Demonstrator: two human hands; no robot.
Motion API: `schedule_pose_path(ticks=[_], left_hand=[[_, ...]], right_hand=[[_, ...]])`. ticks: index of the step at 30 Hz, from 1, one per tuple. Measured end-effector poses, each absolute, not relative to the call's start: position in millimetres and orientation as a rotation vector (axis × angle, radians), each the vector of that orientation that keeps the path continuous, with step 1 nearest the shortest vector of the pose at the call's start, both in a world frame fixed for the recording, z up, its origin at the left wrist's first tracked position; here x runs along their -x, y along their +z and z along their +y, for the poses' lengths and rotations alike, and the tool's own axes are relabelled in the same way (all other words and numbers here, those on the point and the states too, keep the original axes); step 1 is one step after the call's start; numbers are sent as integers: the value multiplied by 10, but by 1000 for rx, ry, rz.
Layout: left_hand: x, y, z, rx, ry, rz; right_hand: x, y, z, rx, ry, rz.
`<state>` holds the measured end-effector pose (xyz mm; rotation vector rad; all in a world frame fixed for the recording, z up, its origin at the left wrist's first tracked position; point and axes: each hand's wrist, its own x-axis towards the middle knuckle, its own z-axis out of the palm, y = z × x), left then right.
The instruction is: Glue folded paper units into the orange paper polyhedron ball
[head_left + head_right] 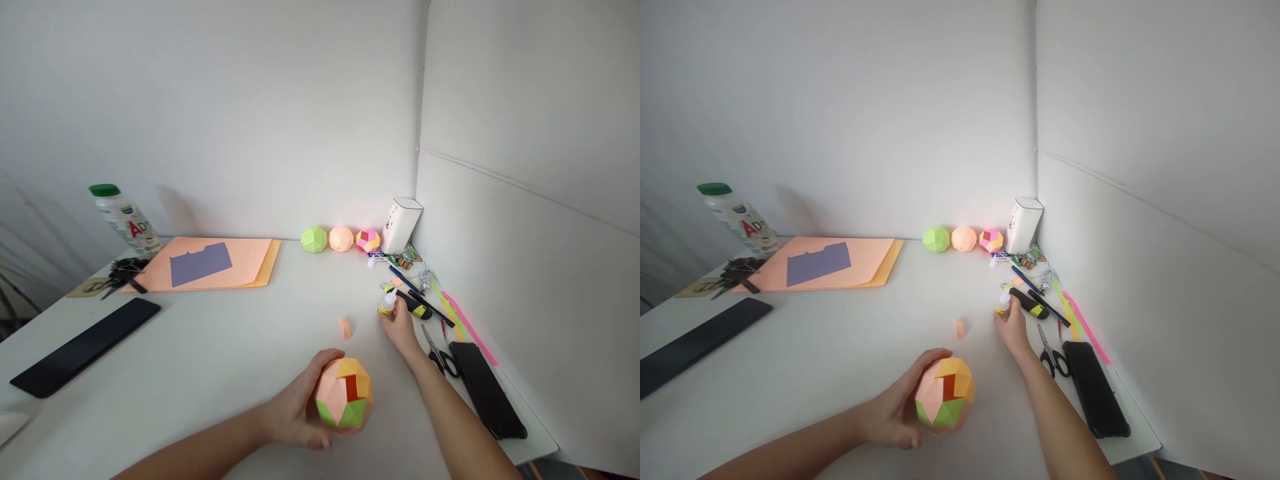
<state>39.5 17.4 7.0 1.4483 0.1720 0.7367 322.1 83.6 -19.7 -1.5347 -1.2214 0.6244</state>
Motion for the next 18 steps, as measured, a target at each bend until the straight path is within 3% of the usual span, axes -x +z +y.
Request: schedule_pose_path(ticks=[2, 5, 8, 18], left_hand=[[-380, 140, 208, -1440, 781, 248], [-381, 310, 343, -1415, 810, 867], [-449, 472, 560, -1338, 731, 1145], [-916, 476, 1033, -1211, 239, 1266]], right_hand=[[-3227, -196, 838, 1556, 610, -1242], [-3240, -211, 840, 1577, 589, -1270], [-3279, -237, 827, 1597, 574, -1303], [-3282, -58, 625, 1747, 296, -1410]])
